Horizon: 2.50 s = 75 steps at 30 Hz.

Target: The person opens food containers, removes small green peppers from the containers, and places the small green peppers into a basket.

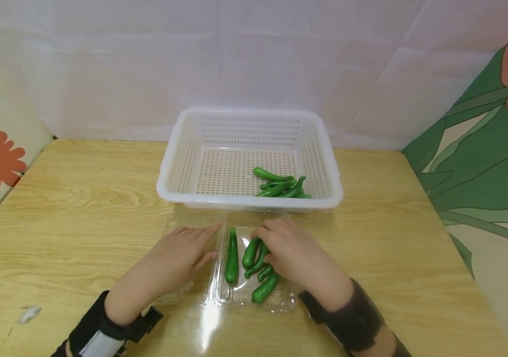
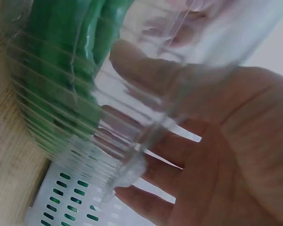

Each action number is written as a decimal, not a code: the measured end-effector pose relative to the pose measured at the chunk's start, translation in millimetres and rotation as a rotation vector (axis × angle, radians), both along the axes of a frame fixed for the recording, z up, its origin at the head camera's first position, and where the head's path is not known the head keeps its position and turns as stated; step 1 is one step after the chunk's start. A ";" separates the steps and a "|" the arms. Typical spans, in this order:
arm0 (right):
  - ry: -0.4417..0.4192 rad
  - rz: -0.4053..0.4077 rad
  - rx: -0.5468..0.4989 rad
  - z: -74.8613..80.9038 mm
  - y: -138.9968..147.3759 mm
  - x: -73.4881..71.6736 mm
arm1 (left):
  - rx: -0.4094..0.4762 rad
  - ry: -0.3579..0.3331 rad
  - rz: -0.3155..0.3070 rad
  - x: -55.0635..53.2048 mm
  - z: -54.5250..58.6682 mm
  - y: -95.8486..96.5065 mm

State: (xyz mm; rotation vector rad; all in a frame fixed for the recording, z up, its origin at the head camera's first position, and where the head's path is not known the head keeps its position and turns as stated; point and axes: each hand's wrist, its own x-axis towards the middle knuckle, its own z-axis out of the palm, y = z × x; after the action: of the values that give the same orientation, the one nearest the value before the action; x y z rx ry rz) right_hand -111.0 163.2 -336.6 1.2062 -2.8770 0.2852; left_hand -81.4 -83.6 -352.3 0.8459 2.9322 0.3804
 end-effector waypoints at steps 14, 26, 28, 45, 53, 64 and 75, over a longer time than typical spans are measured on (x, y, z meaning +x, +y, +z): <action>0.032 -0.006 0.006 -4.0 -0.1 -3.3 | -0.009 0.016 -0.001 0.8 -0.1 0.3; 0.008 -0.023 0.009 -6.7 -2.8 -3.7 | -0.002 0.036 -0.008 0.8 -1.0 0.0; 0.005 -0.022 0.002 -7.3 -3.0 -3.8 | 0.000 0.037 -0.009 1.0 -1.1 -0.1; 0.000 -0.008 -0.023 -15.9 -2.0 -8.2 | -0.005 0.033 -0.006 0.2 -0.7 0.3; 0.007 -0.006 -0.022 -16.8 -3.8 -8.2 | -0.009 0.040 -0.009 0.4 -0.5 0.0; 0.023 -0.004 -0.038 -16.9 -3.7 -8.5 | -0.011 0.026 -0.005 0.8 -0.1 0.0; 0.044 -0.010 -0.082 -11.6 -2.8 -7.2 | -0.007 0.016 -0.004 0.7 0.2 0.0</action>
State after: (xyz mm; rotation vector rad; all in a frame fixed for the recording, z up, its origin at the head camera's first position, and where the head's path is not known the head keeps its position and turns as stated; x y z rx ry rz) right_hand -118.2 160.4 -348.2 1.1695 -2.8036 0.3685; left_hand -80.7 -83.6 -352.1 0.8578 2.9439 0.3647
